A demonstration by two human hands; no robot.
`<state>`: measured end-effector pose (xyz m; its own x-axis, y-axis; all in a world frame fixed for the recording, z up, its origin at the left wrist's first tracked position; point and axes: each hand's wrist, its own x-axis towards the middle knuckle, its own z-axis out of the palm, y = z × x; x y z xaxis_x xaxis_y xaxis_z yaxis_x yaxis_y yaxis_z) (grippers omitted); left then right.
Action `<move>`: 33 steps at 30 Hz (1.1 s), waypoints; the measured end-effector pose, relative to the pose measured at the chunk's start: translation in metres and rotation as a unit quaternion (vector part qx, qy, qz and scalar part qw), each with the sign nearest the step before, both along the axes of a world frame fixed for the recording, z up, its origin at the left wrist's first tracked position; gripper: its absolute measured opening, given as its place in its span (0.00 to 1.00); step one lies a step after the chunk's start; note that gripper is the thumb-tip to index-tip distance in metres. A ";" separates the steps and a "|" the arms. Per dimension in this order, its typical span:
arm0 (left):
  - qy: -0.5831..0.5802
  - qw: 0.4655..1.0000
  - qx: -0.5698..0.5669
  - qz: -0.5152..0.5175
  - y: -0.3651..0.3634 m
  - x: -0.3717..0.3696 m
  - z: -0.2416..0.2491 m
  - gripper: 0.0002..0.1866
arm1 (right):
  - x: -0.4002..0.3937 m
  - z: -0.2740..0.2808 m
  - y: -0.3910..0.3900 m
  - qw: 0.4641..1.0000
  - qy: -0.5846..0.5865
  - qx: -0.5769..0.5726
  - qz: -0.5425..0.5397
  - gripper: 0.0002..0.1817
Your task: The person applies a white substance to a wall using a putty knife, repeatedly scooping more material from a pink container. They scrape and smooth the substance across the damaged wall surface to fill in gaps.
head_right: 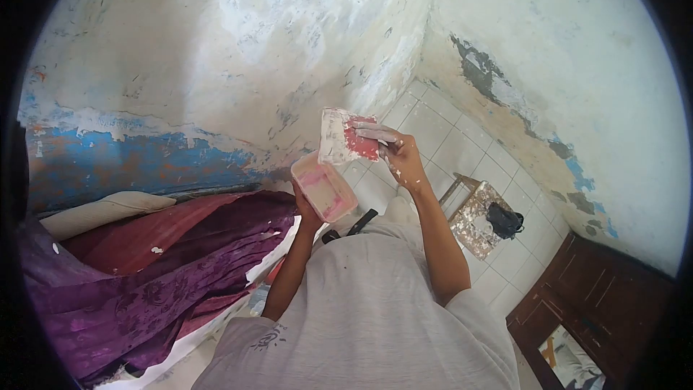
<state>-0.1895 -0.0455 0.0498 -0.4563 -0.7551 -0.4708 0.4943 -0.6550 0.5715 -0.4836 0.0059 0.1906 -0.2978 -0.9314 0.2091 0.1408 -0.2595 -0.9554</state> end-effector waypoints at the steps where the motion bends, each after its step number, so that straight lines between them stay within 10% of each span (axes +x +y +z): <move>1: -0.011 1.000 -0.006 0.002 0.001 -0.004 0.002 0.42 | -0.003 0.003 0.002 1.000 -0.021 0.012 0.009 0.17; 11: 0.014 0.999 0.017 0.035 0.009 -0.004 -0.016 0.42 | 0.001 -0.050 -0.014 0.964 -0.161 0.070 -0.200 0.29; 19: 0.016 0.996 0.072 0.058 0.044 0.007 -0.009 0.39 | -0.010 -0.183 -0.034 0.873 -0.473 0.116 -0.005 0.25; 33: -0.077 0.986 0.110 0.100 0.085 0.033 -0.029 0.42 | 0.054 -0.189 -0.166 0.938 -0.279 0.178 -0.098 0.18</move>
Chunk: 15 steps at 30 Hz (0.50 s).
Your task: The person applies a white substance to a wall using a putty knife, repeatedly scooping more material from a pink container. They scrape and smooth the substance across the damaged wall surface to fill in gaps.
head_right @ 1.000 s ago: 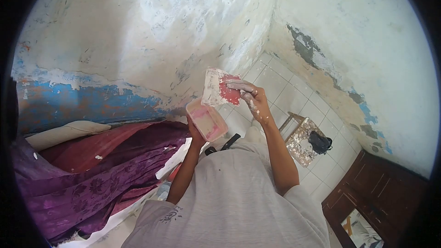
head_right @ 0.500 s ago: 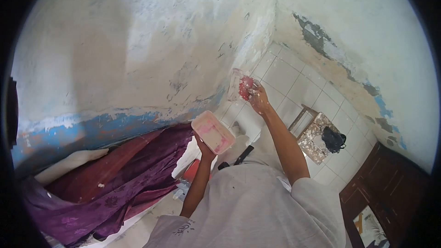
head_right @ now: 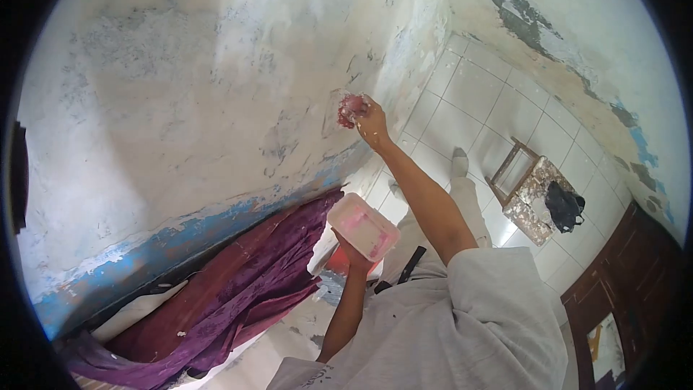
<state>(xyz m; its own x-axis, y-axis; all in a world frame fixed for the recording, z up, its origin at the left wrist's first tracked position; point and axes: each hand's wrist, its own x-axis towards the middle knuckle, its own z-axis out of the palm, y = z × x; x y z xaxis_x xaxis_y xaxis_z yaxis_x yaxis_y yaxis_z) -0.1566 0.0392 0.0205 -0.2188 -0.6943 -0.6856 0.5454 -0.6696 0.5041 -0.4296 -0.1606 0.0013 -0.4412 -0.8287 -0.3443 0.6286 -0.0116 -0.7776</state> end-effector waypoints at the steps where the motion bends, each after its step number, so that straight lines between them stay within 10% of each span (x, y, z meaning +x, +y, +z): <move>1: -0.001 1.000 0.002 -0.005 0.000 0.000 0.003 0.42 | -0.005 0.008 0.004 0.999 0.013 0.034 0.002 0.18; 9: 0.021 0.999 0.006 -0.030 -0.022 -0.006 0.022 0.41 | -0.020 -0.072 0.063 0.994 -0.058 0.045 -0.085 0.19; 15: 0.031 0.999 -0.006 -0.038 -0.022 -0.004 0.021 0.39 | -0.037 0.021 0.052 0.992 0.084 -0.070 0.060 0.19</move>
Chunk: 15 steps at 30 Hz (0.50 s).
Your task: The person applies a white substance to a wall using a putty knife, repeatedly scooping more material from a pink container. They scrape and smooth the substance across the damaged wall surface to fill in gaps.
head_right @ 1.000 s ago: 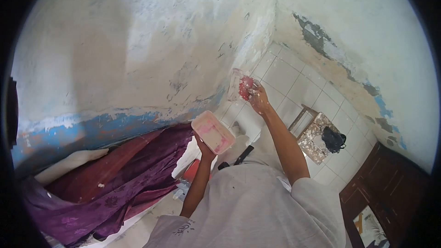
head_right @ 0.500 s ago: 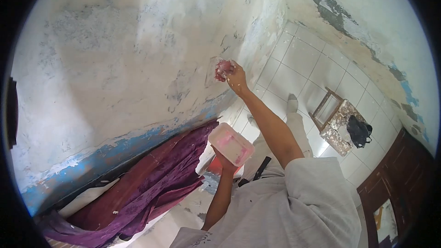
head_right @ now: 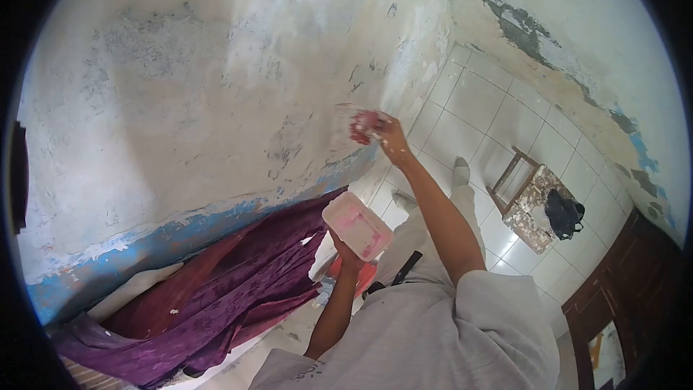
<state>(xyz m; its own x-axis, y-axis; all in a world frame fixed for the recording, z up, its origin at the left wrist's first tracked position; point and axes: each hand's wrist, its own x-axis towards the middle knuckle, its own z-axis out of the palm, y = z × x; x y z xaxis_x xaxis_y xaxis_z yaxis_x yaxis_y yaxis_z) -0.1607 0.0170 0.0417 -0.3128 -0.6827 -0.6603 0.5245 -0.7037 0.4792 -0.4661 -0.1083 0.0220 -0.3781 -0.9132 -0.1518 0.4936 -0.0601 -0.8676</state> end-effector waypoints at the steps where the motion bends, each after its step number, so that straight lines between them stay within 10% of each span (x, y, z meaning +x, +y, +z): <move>1: 0.009 1.000 0.006 -0.004 0.001 0.000 0.000 0.39 | 0.006 -0.003 -0.015 1.000 -0.025 0.010 0.002 0.20; 4: 0.003 1.000 0.003 -0.007 0.005 -0.003 0.005 0.40 | 0.029 -0.021 -0.059 0.994 -0.104 0.007 -0.021 0.18; 7: -0.010 1.000 -0.010 -0.015 0.003 -0.009 0.013 0.40 | 0.025 -0.026 -0.043 0.980 0.079 0.143 -0.112 0.16; 10: 0.001 1.000 0.004 -0.016 0.005 -0.008 0.009 0.40 | 0.011 -0.054 -0.013 0.961 -0.046 0.229 -0.151 0.15; 15: 0.002 1.000 0.008 -0.008 0.004 -0.003 -0.003 0.41 | 0.006 -0.063 0.017 0.987 -0.077 0.082 -0.118 0.16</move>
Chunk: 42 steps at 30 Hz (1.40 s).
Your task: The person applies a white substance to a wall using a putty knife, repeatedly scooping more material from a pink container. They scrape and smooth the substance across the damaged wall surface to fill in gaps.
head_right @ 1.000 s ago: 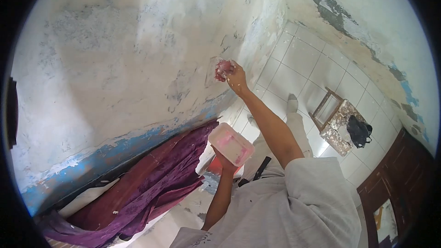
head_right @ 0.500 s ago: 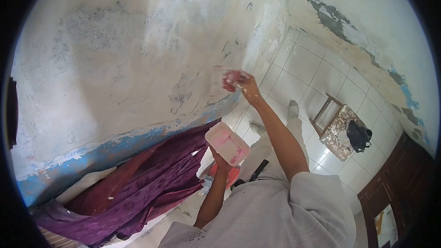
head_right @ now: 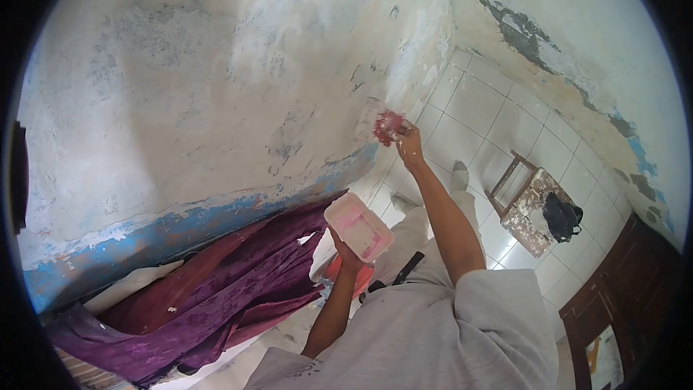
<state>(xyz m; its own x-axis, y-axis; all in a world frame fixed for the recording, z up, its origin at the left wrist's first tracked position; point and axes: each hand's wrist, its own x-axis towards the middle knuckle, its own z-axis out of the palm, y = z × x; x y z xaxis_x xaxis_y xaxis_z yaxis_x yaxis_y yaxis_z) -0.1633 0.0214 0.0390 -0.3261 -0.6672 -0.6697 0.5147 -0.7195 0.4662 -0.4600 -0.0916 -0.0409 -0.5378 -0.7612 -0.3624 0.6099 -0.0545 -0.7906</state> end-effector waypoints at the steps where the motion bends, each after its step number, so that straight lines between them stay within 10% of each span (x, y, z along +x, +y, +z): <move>1: -0.011 1.000 -0.003 0.004 0.000 -0.001 0.001 0.41 | 0.000 0.021 -0.003 0.999 0.005 -0.049 0.011 0.16; 6: -0.023 1.000 -0.008 0.004 0.000 0.003 0.001 0.41 | 0.006 0.088 -0.048 0.979 0.141 -0.062 0.132 0.12; 14: -0.031 0.999 -0.023 0.018 -0.001 0.019 0.004 0.41 | -0.077 0.019 -0.057 0.971 0.215 -0.027 -0.104 0.14; 19: -0.019 0.999 -0.020 0.027 0.002 0.023 -0.002 0.41 | -0.068 0.058 -0.021 0.978 0.047 -0.168 0.118 0.14; 26: -0.040 0.999 -0.024 0.012 -0.005 0.017 0.000 0.40 | 0.007 0.127 -0.037 0.905 0.364 -0.072 0.208 0.15; 30: -0.029 0.999 -0.045 0.003 -0.015 0.008 0.015 0.39 | -0.033 0.132 -0.067 0.941 0.293 -0.171 -0.005 0.14; 34: -0.010 0.999 -0.045 0.014 -0.017 0.008 0.016 0.37 | -0.091 0.097 -0.056 0.941 0.313 -0.036 -0.124 0.16; 42: 0.028 0.997 -0.064 0.028 -0.021 -0.015 0.022 0.37 | -0.019 0.125 -0.037 0.984 0.042 -0.170 0.034 0.15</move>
<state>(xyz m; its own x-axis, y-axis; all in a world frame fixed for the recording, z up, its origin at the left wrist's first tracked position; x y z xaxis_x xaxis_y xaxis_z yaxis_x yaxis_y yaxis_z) -0.1779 0.0003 0.0606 -0.3202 -0.7645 -0.5594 0.5799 -0.6252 0.5224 -0.4792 -0.1285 0.0845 -0.4989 -0.8659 -0.0373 0.5547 -0.2859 -0.7813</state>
